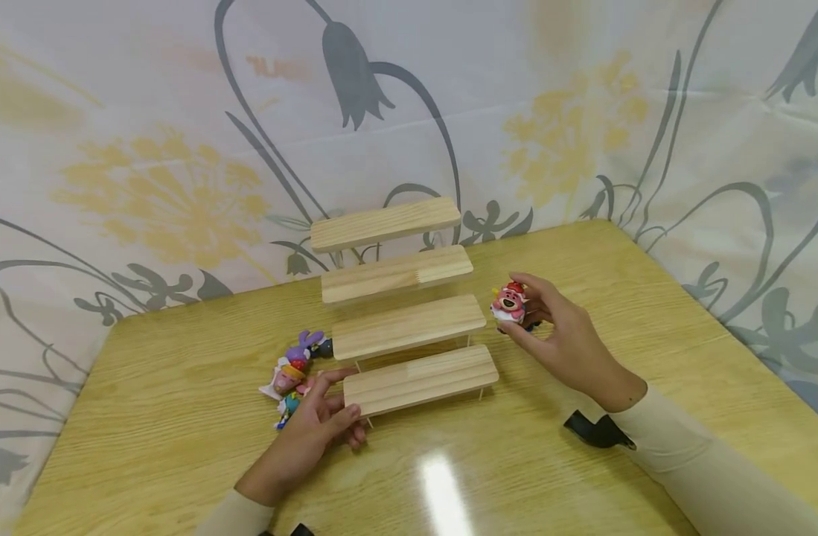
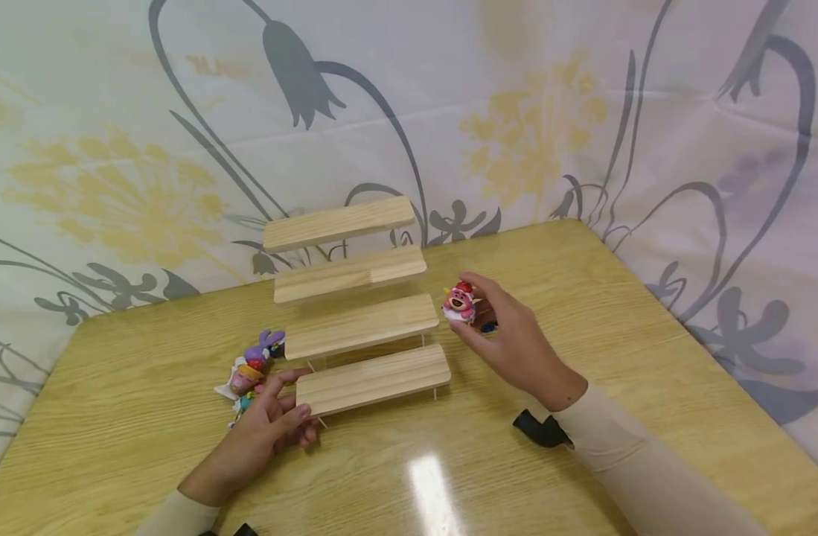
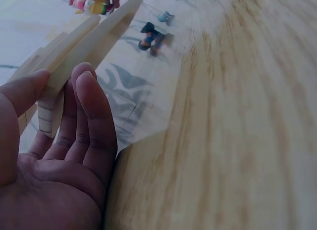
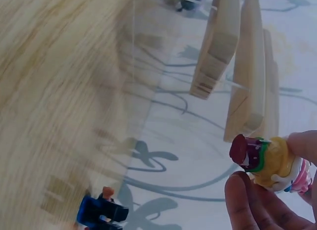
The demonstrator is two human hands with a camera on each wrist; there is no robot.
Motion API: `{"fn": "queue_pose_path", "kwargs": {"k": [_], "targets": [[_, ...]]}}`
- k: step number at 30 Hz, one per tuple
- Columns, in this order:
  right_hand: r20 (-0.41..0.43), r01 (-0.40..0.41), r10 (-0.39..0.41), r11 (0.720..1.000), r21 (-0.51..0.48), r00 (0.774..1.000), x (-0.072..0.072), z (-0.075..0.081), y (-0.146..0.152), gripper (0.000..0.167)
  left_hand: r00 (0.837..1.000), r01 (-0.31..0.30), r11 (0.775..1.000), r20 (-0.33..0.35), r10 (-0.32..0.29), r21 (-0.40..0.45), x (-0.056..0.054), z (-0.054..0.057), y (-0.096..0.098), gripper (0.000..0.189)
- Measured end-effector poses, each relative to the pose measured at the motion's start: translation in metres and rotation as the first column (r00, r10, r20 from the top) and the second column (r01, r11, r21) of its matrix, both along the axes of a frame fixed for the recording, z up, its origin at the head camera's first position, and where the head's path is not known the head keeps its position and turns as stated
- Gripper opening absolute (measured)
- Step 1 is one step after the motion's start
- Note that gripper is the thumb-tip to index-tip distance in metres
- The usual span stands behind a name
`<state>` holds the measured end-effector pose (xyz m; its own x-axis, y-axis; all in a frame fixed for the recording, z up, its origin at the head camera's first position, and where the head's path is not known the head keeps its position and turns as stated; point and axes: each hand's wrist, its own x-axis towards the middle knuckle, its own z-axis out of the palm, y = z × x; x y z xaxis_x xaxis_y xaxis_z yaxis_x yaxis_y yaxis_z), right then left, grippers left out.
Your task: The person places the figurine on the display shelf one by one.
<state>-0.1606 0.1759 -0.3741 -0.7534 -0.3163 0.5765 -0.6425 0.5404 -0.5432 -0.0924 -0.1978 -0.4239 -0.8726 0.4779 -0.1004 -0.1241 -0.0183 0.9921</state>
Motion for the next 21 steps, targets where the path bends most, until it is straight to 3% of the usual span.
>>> {"fn": "queue_pose_path", "kwargs": {"k": [21], "targets": [[-0.017,-0.042,0.044,0.995,0.089,0.999,0.002,0.02,-0.01,0.074,1.0,0.001,1.0,0.02,0.0,-0.024,-0.001,-0.001,-0.001,0.061]]}}
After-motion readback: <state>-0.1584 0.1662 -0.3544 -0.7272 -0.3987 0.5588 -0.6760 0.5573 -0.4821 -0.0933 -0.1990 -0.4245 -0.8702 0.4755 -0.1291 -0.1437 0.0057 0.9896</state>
